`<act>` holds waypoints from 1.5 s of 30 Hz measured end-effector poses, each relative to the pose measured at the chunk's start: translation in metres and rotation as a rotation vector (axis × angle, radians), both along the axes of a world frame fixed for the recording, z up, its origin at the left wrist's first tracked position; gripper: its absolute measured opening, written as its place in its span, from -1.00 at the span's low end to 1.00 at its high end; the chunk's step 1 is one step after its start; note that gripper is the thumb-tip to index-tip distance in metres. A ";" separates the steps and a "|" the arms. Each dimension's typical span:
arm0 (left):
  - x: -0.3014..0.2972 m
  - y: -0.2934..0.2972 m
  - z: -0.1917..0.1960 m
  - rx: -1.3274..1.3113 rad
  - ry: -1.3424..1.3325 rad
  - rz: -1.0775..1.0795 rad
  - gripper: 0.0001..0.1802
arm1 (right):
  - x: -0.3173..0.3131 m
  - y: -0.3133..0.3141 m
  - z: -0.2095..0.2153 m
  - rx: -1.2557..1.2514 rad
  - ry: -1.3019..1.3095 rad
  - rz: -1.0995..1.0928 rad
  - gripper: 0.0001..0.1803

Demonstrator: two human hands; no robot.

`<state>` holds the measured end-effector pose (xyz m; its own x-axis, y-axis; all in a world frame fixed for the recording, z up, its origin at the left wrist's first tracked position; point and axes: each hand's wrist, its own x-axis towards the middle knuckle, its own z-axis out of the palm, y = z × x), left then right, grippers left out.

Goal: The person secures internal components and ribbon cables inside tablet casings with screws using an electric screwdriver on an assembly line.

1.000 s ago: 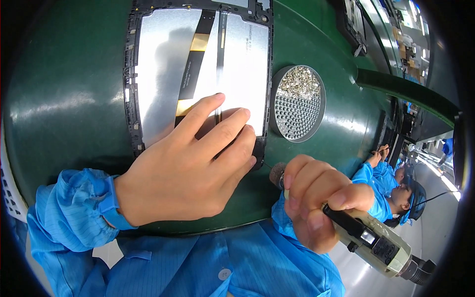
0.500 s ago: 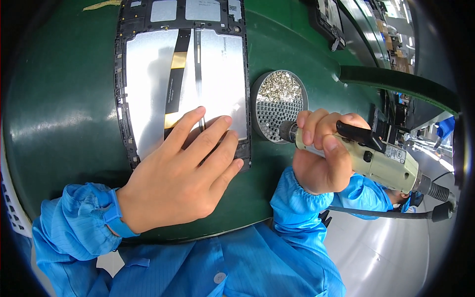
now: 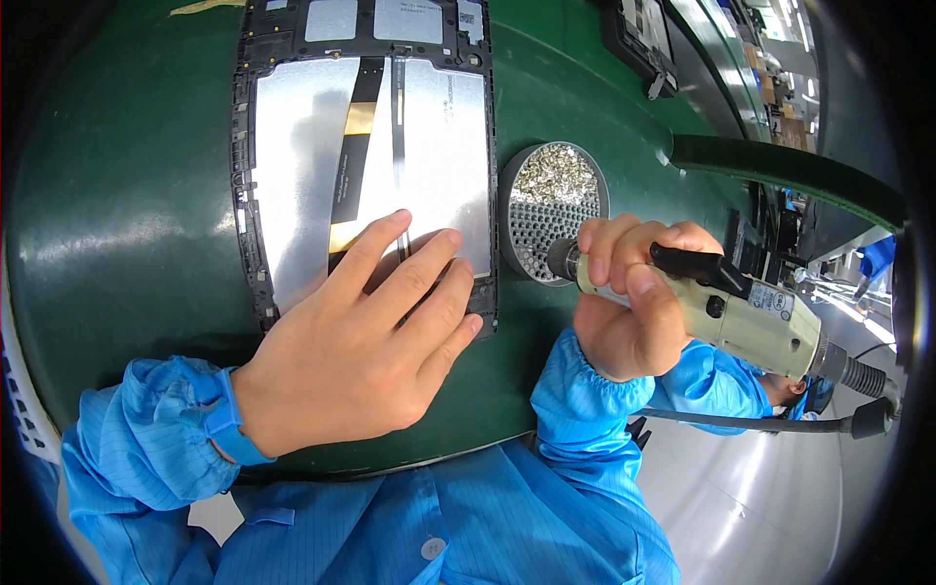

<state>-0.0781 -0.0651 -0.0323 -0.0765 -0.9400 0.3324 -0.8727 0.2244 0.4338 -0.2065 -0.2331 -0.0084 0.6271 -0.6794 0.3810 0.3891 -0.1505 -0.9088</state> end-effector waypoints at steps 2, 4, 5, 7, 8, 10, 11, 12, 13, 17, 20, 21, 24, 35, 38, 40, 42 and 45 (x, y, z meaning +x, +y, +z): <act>0.001 -0.001 0.000 -0.005 0.016 -0.008 -0.80 | 0.000 0.000 0.000 -0.010 0.002 0.002 -0.61; 0.003 -0.002 0.001 -0.010 0.031 -0.013 -0.80 | 0.000 0.002 0.000 0.024 -0.006 -0.005 -0.61; 0.005 -0.001 0.002 -0.010 0.051 -0.021 -0.80 | 0.000 0.001 0.000 0.022 -0.011 0.000 -0.61; 0.008 0.001 0.004 -0.012 0.065 -0.023 -0.80 | -0.001 0.000 0.000 -0.029 0.021 0.031 -0.61; 0.010 0.003 0.005 -0.001 0.070 -0.041 -0.80 | -0.001 0.001 0.000 -0.032 0.017 0.033 -0.61; 0.012 0.007 0.005 0.007 0.073 -0.056 -0.81 | -0.001 0.001 0.000 -0.004 0.015 0.028 -0.61; 0.013 0.009 0.003 0.008 0.080 -0.065 -0.81 | -0.002 0.001 -0.001 -0.008 0.016 0.026 -0.61; 0.013 0.009 0.001 0.008 0.087 -0.074 -0.82 | -0.003 0.000 -0.002 -0.009 0.013 0.021 -0.61; 0.014 0.009 0.000 0.004 0.089 -0.077 -0.82 | -0.003 0.000 -0.003 -0.010 0.011 0.015 -0.60; 0.014 0.012 0.000 -0.030 0.104 -0.046 -0.84 | 0.000 0.002 -0.002 -0.009 0.007 0.014 -0.61; 0.013 0.011 -0.002 -0.053 0.112 -0.036 -0.85 | 0.000 0.000 -0.002 -0.019 0.002 0.024 -0.61; 0.013 0.011 -0.003 -0.058 0.124 -0.035 -0.85 | -0.001 -0.002 -0.004 -0.031 0.000 0.026 -0.60; 0.012 0.011 -0.006 -0.079 0.106 -0.025 -0.86 | -0.002 -0.001 -0.001 -0.043 -0.022 0.005 -0.60; 0.014 0.010 -0.008 -0.136 0.205 -0.036 -0.79 | -0.002 0.057 0.037 -0.125 0.132 0.292 -0.69; 0.016 0.013 -0.008 -0.128 0.213 -0.026 -0.71 | 0.001 0.057 0.034 -0.124 0.171 0.341 -0.69; 0.015 0.012 -0.008 -0.125 0.233 -0.029 -0.67 | 0.001 0.059 0.033 -0.109 0.169 0.323 -0.69; 0.015 0.010 -0.007 -0.138 0.215 -0.028 -0.65 | 0.001 0.059 0.033 -0.097 0.165 0.300 -0.68; 0.017 0.010 -0.005 -0.120 0.229 -0.026 -0.66 | 0.002 0.057 0.032 -0.087 0.175 0.334 -0.68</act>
<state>-0.0611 -0.0554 -0.0374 -0.0104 -0.8917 0.4525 -0.7480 0.3073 0.5883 -0.2047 -0.1765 0.0241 0.8689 -0.3970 0.2958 0.2699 -0.1210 -0.9553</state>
